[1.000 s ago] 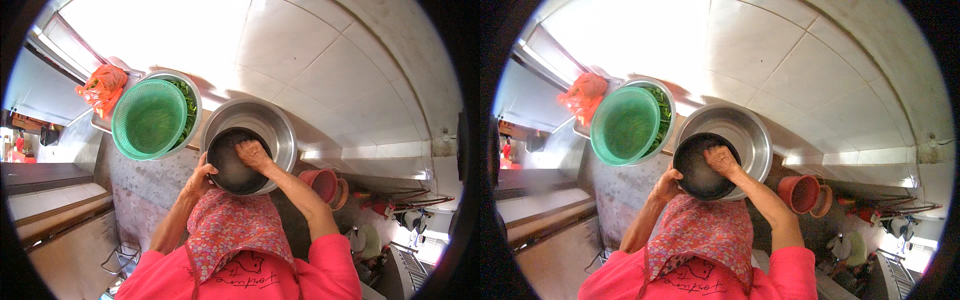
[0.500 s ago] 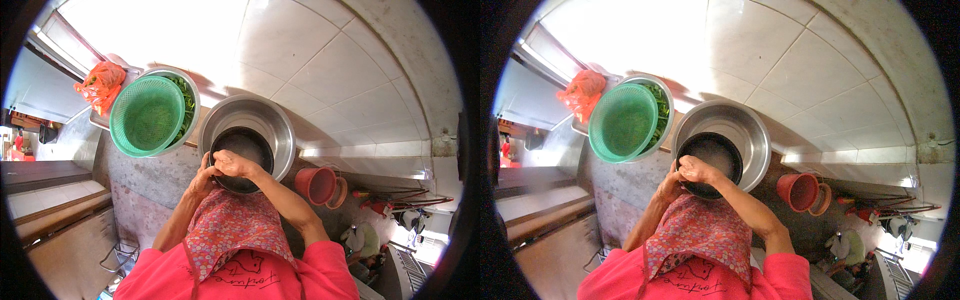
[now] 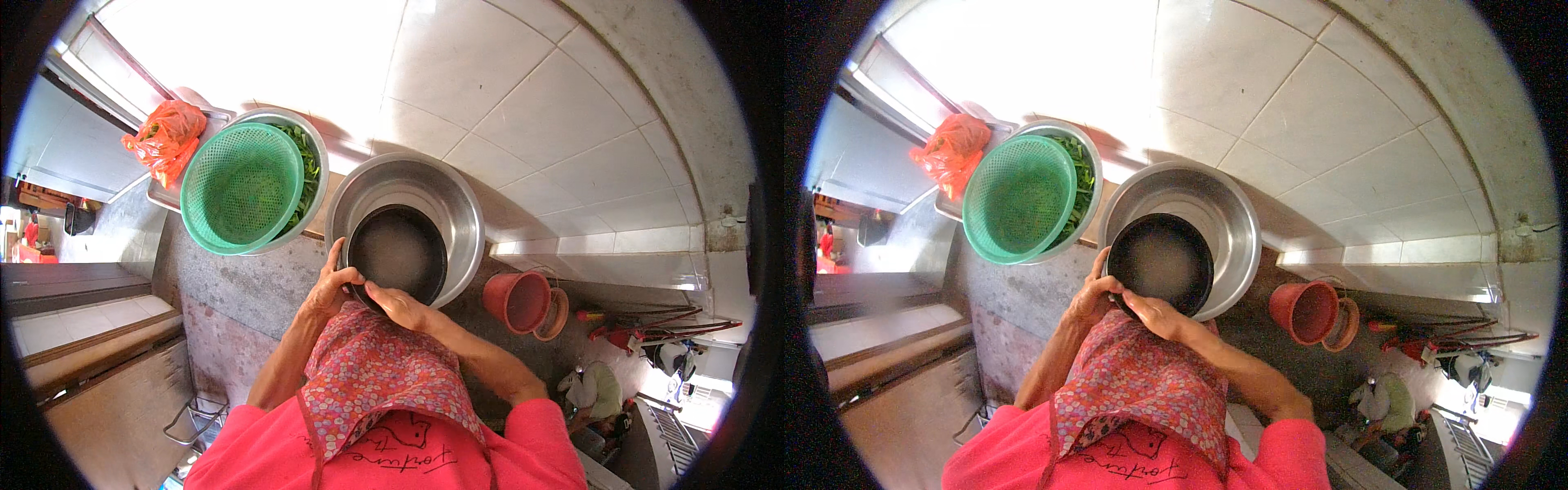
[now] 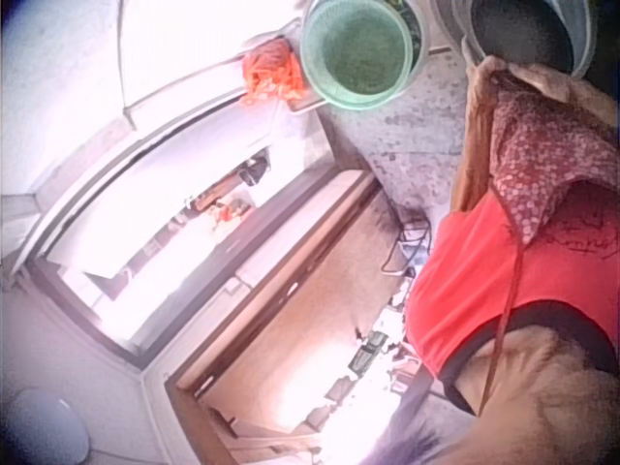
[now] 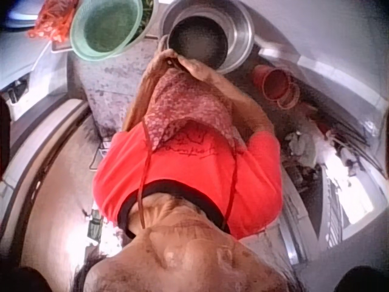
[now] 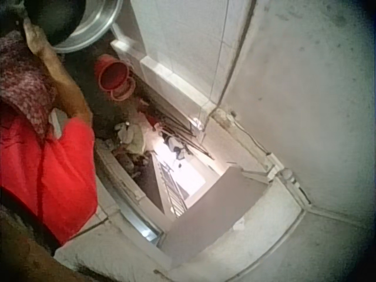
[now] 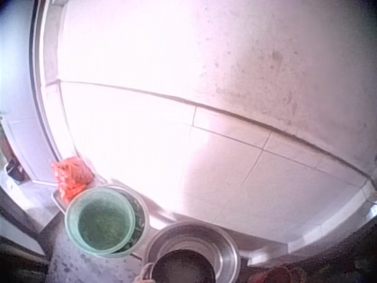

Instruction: The person retrieves a pot of rice from a storage area and moves to a utility room. They fill the pot with water from a wall tap, wash the rice by hand, and drain the water into a large metal basin. This process is repeated multiple times to clean the rice.

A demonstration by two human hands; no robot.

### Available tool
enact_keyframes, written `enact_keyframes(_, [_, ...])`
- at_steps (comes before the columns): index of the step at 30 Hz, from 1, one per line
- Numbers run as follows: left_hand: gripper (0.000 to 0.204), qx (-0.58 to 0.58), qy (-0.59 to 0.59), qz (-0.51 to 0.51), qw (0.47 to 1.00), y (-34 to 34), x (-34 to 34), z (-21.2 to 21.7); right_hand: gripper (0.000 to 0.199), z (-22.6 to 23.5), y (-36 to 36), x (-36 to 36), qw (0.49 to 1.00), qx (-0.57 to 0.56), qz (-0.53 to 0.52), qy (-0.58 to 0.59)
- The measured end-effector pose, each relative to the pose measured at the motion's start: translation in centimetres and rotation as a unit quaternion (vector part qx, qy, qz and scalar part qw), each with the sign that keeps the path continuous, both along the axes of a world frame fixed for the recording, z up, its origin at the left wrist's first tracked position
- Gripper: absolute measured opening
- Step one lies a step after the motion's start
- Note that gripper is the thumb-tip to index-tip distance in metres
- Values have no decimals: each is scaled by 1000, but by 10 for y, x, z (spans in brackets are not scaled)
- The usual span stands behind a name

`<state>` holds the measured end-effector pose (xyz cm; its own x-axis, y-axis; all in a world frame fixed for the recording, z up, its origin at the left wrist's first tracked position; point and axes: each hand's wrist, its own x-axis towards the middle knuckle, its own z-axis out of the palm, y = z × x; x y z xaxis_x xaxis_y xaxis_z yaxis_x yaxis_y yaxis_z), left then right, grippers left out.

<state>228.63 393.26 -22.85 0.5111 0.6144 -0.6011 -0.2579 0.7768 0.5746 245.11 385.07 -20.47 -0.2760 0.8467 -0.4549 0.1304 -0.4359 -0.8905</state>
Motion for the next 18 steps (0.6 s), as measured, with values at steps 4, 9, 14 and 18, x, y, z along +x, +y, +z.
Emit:
enact_keyframes(4, [96, -44, -10, 19, 999, -7, -1, 14, 37, 23, -11, 57, 851, 181, 329, -369])
enact_keyframes(9, [96, -18, -65, -9, 998, -10, -8, -17, 21, -33, 36, 73, 737, 400, 98, -536])
enact_keyframes(14, [92, -32, -30, 7, 999, -10, 2, 25, 19, -64, 65, 42, 775, 319, 189, -511])
enact_keyframes(18, [90, -33, -78, -15, 996, -10, -4, 12, 9, -48, 88, 22, 594, 672, 272, -348])
